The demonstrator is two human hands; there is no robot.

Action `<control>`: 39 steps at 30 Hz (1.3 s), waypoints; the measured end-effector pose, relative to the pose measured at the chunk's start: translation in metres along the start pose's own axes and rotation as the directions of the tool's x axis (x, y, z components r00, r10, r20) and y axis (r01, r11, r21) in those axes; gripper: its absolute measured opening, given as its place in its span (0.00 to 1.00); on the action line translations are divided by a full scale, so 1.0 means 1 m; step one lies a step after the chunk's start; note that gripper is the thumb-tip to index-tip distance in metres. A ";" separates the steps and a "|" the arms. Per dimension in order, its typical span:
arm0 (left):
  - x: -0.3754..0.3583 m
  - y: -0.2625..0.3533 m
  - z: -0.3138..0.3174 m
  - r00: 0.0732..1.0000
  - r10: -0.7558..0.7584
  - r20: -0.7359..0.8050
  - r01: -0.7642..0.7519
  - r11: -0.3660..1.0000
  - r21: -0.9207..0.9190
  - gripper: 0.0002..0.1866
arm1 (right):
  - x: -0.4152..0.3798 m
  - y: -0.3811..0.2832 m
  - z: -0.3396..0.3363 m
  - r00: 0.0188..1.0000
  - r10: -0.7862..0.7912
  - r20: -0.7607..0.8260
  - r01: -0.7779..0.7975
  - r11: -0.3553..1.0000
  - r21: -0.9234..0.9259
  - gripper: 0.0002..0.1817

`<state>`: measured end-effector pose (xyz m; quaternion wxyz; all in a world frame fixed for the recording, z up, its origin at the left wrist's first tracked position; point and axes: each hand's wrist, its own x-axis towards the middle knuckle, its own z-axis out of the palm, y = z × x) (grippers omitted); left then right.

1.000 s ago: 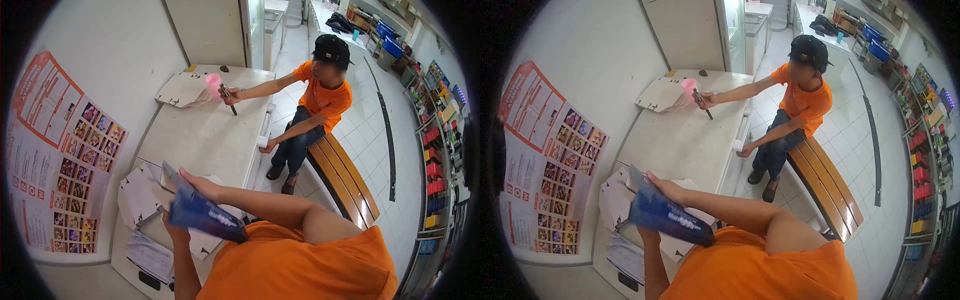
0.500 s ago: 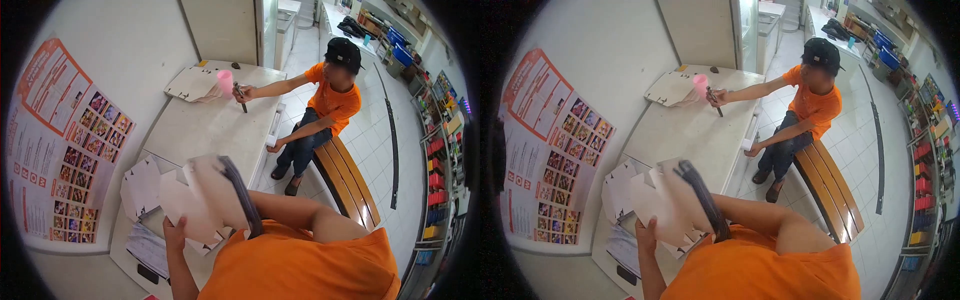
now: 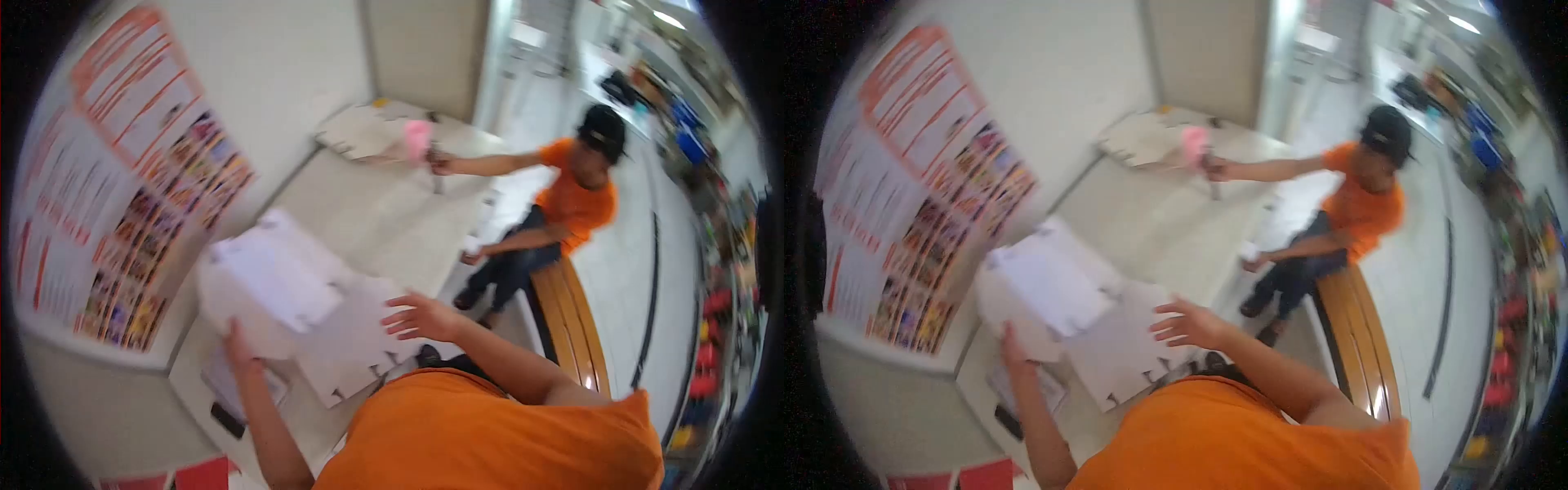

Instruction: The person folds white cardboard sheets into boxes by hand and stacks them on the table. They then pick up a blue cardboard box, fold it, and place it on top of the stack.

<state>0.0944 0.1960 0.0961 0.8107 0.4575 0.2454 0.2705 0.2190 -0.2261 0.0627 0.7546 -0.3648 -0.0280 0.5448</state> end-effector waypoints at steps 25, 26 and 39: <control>-0.037 -0.150 -0.094 0.993 -0.066 -0.094 0.106 0.226 0.968 0.23 | 0.038 0.052 -0.016 0.748 -0.547 -0.374 -0.456 -0.014 -0.890 0.24; -0.039 -0.152 -0.095 0.984 -0.079 -0.160 0.176 0.296 0.939 0.23 | 0.037 0.050 -0.014 0.739 -0.578 -0.348 -0.455 -0.047 -0.889 0.24; -0.050 -0.137 -0.075 0.985 -0.097 -0.141 0.162 0.262 0.951 0.23 | 0.048 0.051 -0.020 0.689 -0.639 -0.342 -0.350 0.119 -0.929 0.29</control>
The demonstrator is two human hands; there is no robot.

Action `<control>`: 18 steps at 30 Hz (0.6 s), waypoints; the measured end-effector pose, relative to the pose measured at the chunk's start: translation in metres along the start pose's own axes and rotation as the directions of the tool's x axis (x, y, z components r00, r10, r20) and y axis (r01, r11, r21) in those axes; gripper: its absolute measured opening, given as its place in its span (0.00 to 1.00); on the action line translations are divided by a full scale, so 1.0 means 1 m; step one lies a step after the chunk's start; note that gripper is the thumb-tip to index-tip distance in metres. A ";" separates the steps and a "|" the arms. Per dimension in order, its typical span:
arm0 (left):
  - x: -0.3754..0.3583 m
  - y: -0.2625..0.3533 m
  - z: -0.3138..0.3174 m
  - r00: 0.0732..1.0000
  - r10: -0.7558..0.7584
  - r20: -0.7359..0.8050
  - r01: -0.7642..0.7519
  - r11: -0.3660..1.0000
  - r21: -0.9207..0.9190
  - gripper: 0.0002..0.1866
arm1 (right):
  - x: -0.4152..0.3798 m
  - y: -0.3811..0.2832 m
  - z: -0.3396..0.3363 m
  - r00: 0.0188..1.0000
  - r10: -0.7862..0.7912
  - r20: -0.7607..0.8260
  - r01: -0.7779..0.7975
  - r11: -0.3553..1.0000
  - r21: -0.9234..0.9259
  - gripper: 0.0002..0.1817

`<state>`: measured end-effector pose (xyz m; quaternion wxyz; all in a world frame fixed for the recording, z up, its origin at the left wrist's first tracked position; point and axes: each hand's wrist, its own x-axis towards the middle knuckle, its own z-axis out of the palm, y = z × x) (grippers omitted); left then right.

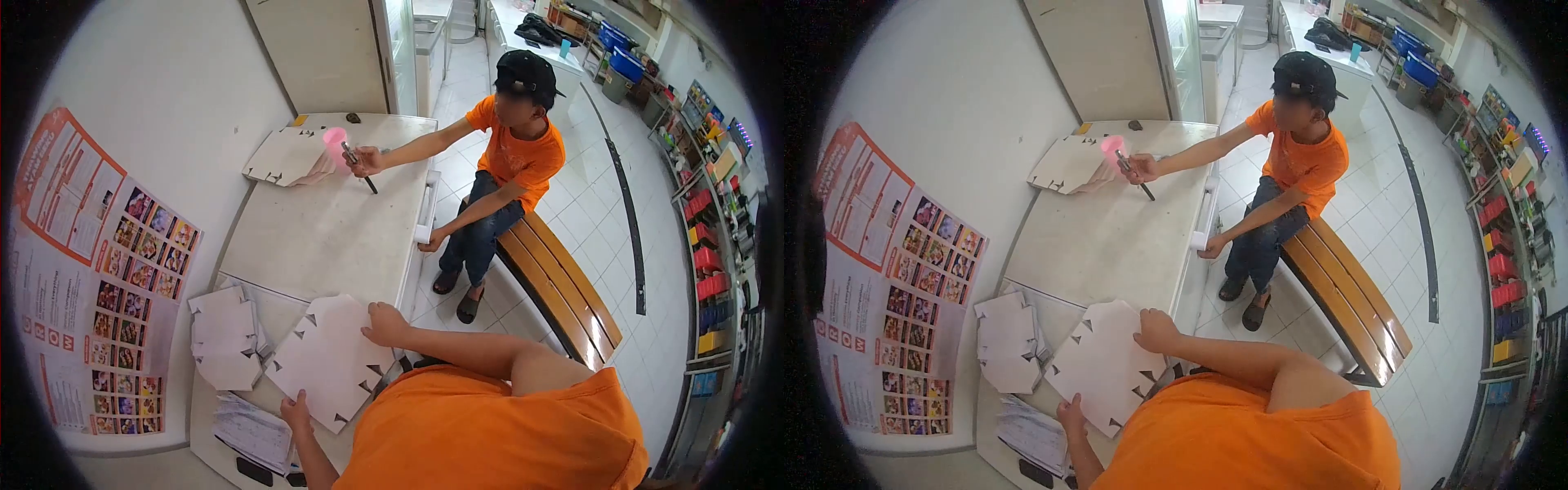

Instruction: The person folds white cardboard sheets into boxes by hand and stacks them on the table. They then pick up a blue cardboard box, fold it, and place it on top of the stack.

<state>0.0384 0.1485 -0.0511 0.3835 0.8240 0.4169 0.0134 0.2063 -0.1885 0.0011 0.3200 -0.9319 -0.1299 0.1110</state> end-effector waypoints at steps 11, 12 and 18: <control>0.004 -0.011 0.008 1.000 0.014 -0.020 -0.015 0.999 -0.044 0.26 | 0.025 -0.036 -0.052 0.794 0.011 0.608 -0.487 0.611 0.625 0.37; 0.004 -0.010 0.008 1.000 0.011 -0.022 -0.013 0.994 -0.112 0.26 | 0.030 -0.030 -0.041 0.792 0.006 0.611 -0.486 0.611 0.624 0.37; -0.014 -0.015 0.004 0.997 -0.003 -0.078 -0.042 0.820 -0.571 0.34 | 0.031 -0.011 -0.042 0.794 -0.281 0.539 -0.102 0.812 0.575 0.28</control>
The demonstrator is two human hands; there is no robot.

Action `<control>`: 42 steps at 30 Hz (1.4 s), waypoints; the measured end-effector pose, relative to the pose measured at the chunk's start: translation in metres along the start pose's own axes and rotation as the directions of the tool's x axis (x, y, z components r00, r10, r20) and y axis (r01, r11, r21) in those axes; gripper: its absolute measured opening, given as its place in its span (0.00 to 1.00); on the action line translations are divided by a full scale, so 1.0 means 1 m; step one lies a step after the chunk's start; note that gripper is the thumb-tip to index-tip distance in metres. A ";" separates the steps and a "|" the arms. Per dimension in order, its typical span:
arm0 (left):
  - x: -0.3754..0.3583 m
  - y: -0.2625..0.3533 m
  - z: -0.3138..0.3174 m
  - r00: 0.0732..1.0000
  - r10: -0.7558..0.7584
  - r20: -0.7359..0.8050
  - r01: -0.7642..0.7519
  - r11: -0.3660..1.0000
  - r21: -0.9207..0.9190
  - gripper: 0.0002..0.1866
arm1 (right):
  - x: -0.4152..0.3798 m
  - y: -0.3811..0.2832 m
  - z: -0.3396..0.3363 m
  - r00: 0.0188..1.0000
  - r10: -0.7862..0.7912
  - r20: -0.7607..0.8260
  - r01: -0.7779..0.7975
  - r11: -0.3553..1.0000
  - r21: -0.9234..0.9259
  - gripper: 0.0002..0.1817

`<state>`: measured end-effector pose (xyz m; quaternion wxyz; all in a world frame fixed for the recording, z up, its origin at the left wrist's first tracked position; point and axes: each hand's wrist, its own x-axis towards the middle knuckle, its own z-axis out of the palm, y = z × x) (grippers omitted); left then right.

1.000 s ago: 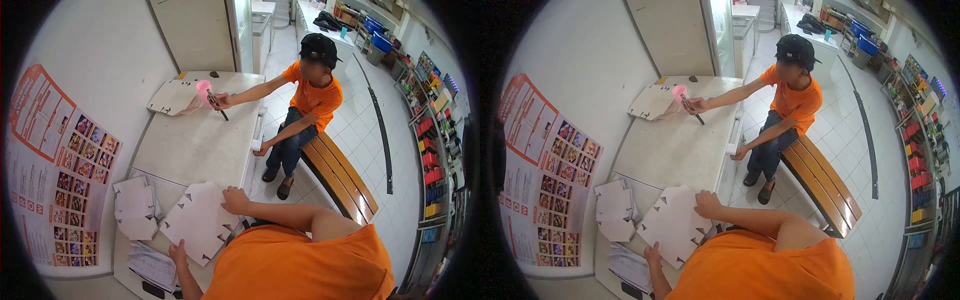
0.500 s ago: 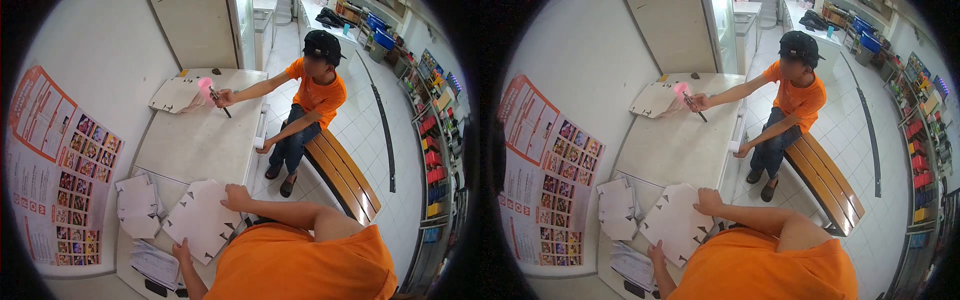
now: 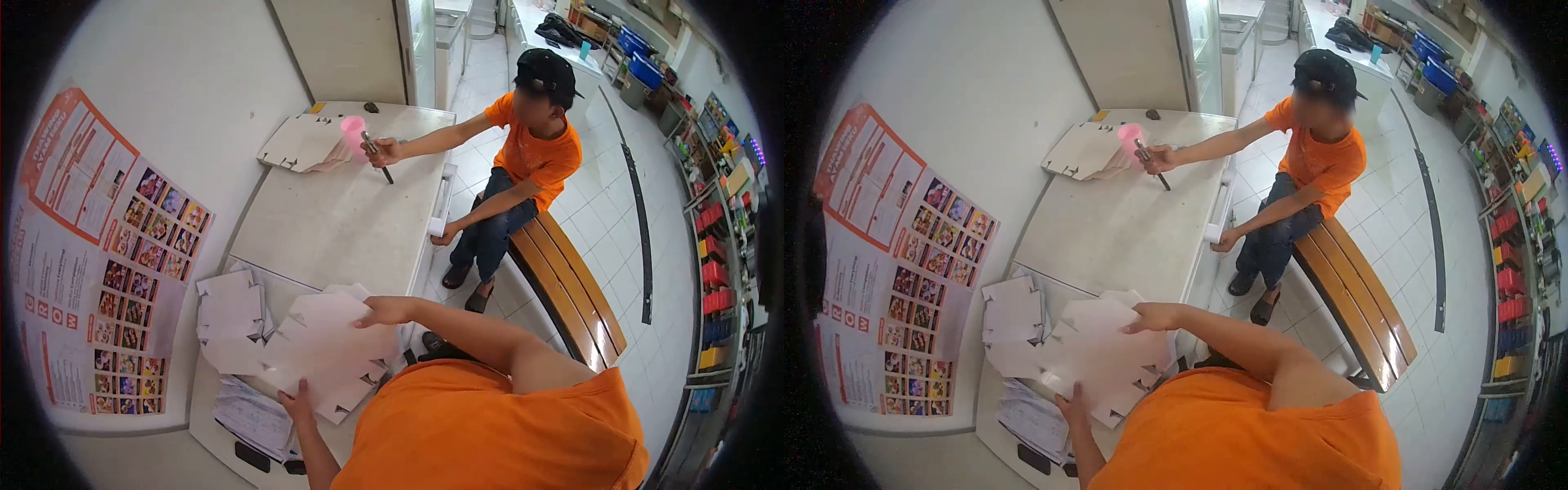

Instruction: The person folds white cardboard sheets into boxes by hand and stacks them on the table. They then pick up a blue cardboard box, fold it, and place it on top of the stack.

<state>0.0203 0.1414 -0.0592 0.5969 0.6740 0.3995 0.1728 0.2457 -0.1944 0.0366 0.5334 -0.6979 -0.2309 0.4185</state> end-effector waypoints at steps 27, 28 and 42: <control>-0.031 0.209 0.017 0.959 0.119 0.258 -0.104 0.992 -0.070 0.33 | -0.039 -0.049 0.015 0.836 -0.059 -0.546 0.310 0.871 0.381 0.21; -0.027 0.217 0.002 0.944 0.131 0.303 -0.113 0.991 -0.077 0.31 | -0.047 -0.056 0.018 0.898 -0.086 -0.431 0.279 0.870 0.407 0.23; -0.074 0.369 0.054 0.139 -0.032 0.990 -0.990 0.007 0.139 0.17 | -0.088 -0.249 0.087 0.784 -0.620 -0.021 0.273 0.376 -0.885 0.55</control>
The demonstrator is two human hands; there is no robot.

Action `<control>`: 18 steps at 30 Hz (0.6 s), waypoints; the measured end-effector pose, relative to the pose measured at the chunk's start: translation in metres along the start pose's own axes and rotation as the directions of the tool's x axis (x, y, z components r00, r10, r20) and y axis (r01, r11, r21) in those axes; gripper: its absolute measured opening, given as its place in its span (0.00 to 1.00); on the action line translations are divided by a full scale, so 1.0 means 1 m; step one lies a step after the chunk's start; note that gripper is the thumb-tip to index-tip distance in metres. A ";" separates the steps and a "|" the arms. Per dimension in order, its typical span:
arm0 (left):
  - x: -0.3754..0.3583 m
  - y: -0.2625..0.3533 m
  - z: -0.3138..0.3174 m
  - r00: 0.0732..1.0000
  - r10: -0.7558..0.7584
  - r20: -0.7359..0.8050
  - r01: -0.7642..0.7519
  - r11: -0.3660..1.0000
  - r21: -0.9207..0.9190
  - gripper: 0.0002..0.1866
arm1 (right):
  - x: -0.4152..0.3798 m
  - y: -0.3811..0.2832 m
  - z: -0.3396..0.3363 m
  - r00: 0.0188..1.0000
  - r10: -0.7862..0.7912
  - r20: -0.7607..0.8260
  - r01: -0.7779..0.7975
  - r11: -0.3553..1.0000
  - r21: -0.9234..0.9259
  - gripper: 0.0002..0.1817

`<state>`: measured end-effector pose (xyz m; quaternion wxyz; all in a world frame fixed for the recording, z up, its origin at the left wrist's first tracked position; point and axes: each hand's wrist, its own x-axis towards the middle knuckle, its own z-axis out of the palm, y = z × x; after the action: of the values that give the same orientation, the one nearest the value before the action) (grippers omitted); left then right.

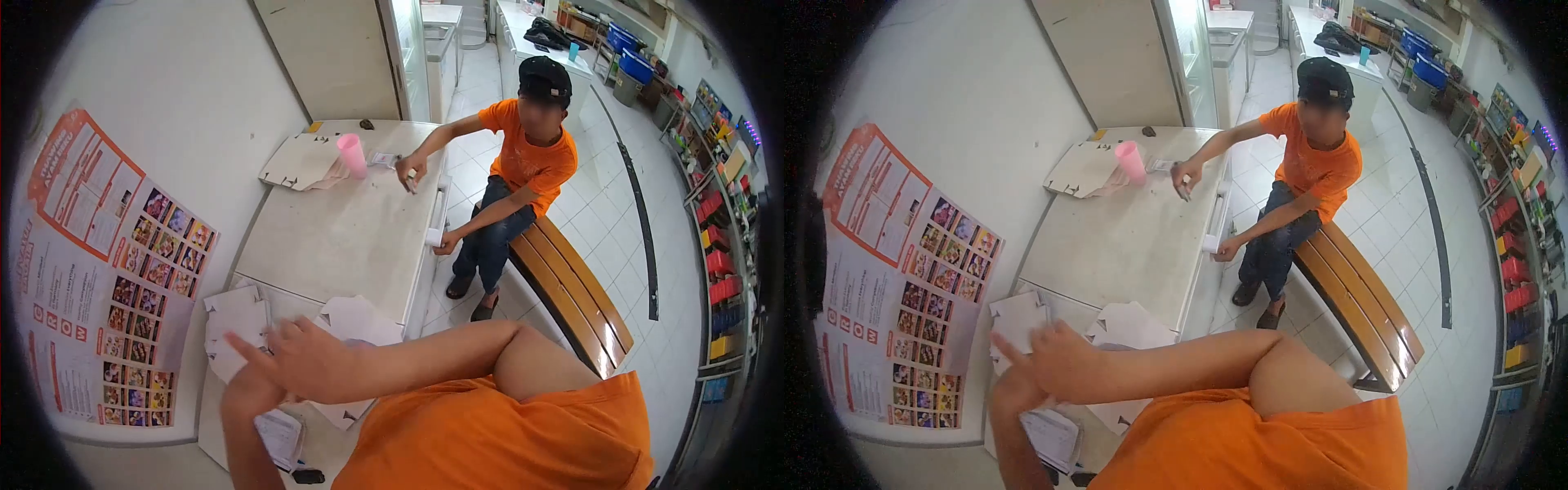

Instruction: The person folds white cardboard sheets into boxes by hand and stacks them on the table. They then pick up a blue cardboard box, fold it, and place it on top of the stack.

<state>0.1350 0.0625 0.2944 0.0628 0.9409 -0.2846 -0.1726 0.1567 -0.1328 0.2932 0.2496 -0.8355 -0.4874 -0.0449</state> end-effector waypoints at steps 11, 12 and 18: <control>-0.046 0.023 0.093 0.187 -0.418 -0.889 0.397 0.860 -0.320 0.39 | -0.006 0.081 -0.004 0.976 -0.059 0.208 0.024 0.986 0.165 0.18; -0.051 0.008 0.125 0.045 -0.501 -0.864 0.342 0.821 -0.457 0.40 | -0.014 0.101 -0.014 0.985 -0.047 0.166 -0.004 0.955 0.296 0.16; -0.069 -0.056 0.250 0.347 -0.837 -0.424 -0.333 0.313 -0.889 0.31 | -0.064 0.156 0.056 0.963 0.042 0.266 -0.242 0.569 0.786 0.20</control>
<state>0.0198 0.1431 0.0688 0.6707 0.6903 0.1486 0.2271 0.2443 -0.2200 0.1659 0.5518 -0.6645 -0.4085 0.2950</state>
